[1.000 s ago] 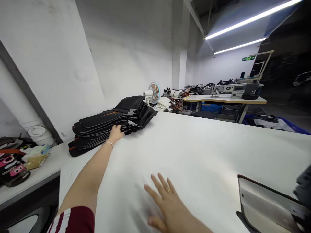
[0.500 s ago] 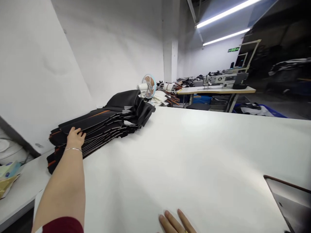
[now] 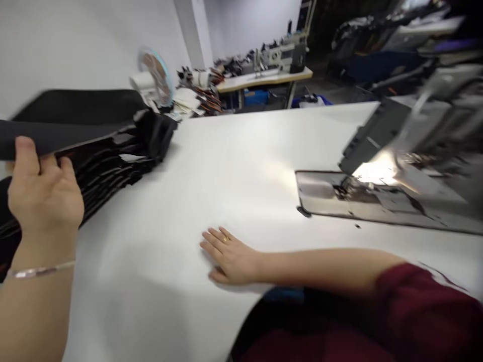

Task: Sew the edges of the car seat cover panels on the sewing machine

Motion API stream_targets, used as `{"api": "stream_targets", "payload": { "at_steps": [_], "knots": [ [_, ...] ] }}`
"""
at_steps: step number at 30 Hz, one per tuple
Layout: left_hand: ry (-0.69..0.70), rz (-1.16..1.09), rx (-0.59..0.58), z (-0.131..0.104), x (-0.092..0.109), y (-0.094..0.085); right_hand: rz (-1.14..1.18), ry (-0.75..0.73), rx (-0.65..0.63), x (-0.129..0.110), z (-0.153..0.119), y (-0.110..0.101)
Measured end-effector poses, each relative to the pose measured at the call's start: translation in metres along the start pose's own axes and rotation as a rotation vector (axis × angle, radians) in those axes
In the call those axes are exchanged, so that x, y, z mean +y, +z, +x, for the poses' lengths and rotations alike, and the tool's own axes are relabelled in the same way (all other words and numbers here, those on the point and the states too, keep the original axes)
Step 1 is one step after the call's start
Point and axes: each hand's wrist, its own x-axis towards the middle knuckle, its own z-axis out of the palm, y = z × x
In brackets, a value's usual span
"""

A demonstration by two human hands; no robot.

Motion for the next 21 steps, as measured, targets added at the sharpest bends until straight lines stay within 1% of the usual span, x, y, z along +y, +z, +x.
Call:
{"api": "stream_targets", "payload": {
  "at_steps": [2,3,5,7,9,10,11,13,14,15,16,17,18,19,20,21],
  "knots": [
    [-0.132,-0.108,-0.072,-0.065,0.016,0.033,0.014,0.031,0.038,0.004,-0.002,0.001],
    [-0.193,-0.119,-0.113,-0.099,0.021,0.046,0.025,0.068,0.061,0.006,-0.004,0.000],
    [-0.313,-0.120,-0.155,-0.161,0.022,0.064,0.042,0.163,0.102,0.009,-0.007,-0.006],
    [-0.463,-0.082,-0.179,-0.213,0.019,0.073,0.028,0.233,0.131,0.010,-0.011,-0.011],
    [-0.593,0.002,-0.201,-0.250,0.019,0.078,-0.027,0.228,0.154,0.010,-0.016,-0.013],
    [-0.627,0.046,-0.212,-0.264,0.022,0.079,-0.061,0.201,0.166,0.010,-0.018,-0.013],
    [-0.640,0.086,-0.227,-0.275,0.028,0.079,-0.094,0.165,0.178,0.010,-0.020,-0.012],
    [-0.613,0.145,-0.287,-0.294,0.049,0.077,-0.145,0.093,0.205,0.011,-0.023,-0.008],
    [-0.584,0.164,-0.360,-0.303,0.064,0.076,-0.164,0.058,0.221,0.012,-0.024,-0.007],
    [-0.548,0.176,-0.506,-0.312,0.080,0.074,-0.179,0.018,0.239,0.012,-0.025,-0.005],
    [-0.501,0.183,-0.712,-0.320,0.097,0.071,-0.193,-0.030,0.258,0.013,-0.025,-0.004],
    [-0.440,0.184,-0.943,-0.328,0.114,0.068,-0.206,-0.087,0.279,0.014,-0.025,-0.003],
    [-0.382,0.185,-1.132,-0.334,0.131,0.065,-0.219,-0.143,0.302,0.014,-0.026,-0.002],
    [-0.332,0.188,-1.262,-0.339,0.145,0.062,-0.230,-0.201,0.317,0.014,-0.026,-0.002],
    [-0.296,0.193,-1.323,-0.341,0.158,0.059,-0.241,-0.266,0.311,0.013,-0.027,-0.003],
    [-0.278,0.203,-1.321,-0.340,0.168,0.056,-0.252,-0.340,0.277,0.012,-0.028,-0.004]
  ]
}}
